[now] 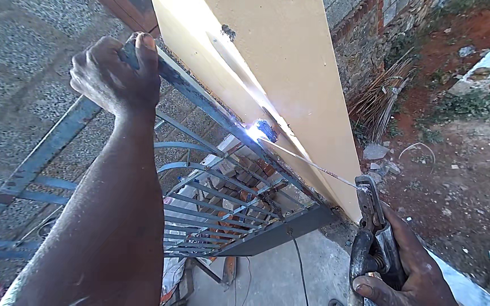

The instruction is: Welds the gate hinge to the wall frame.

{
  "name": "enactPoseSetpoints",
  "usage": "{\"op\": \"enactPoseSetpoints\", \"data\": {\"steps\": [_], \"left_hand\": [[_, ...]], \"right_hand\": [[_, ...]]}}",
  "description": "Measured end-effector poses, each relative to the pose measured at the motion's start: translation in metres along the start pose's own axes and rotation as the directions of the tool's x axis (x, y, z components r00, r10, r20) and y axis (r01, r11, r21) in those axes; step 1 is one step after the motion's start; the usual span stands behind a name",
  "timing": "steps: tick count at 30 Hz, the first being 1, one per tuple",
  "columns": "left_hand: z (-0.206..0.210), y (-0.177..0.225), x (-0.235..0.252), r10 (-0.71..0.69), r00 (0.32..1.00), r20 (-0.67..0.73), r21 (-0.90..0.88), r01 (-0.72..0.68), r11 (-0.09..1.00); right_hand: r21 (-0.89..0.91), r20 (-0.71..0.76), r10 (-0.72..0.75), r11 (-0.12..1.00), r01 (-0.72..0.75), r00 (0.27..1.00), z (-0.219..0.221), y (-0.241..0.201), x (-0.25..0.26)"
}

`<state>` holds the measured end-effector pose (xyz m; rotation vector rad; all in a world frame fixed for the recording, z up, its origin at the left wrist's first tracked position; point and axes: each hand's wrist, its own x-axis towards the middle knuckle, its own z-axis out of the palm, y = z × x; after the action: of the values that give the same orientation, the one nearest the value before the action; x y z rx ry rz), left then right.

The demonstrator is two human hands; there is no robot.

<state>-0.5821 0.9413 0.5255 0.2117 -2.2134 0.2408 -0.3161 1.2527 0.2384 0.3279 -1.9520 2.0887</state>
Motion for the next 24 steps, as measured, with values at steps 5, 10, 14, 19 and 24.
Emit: {"op": "enactPoseSetpoints", "data": {"steps": [5, 10, 14, 19, 24], "left_hand": [[-0.0017, 0.0010, -0.0016, 0.002, 1.000, -0.002, -0.012, -0.002, 1.000], [-0.0030, 0.0016, -0.0016, 0.013, 1.000, 0.014, -0.015, -0.013, 1.000], [-0.0064, 0.0044, -0.0032, 0.005, 1.000, 0.029, -0.012, -0.005, 1.000], [-0.0036, 0.0020, -0.0028, 0.008, 1.000, 0.008, -0.023, -0.008, 1.000], [-0.0027, 0.0016, -0.0024, 0.013, 1.000, -0.001, -0.014, -0.013, 1.000]], "right_hand": [[0.003, -0.001, 0.001, 1.000, -0.001, 1.000, 0.0007, -0.0001, 0.0010], [-0.006, -0.005, 0.008, 1.000, -0.008, 1.000, 0.0010, 0.0005, 0.0025], [0.009, -0.009, 0.003, 1.000, -0.003, 1.000, 0.0016, 0.0013, 0.0028], [-0.005, -0.007, 0.004, 1.000, -0.005, 1.000, 0.0020, 0.0005, 0.0030], [0.002, 0.000, 0.010, 1.000, -0.010, 1.000, 0.0015, 0.0000, 0.0024]]}}
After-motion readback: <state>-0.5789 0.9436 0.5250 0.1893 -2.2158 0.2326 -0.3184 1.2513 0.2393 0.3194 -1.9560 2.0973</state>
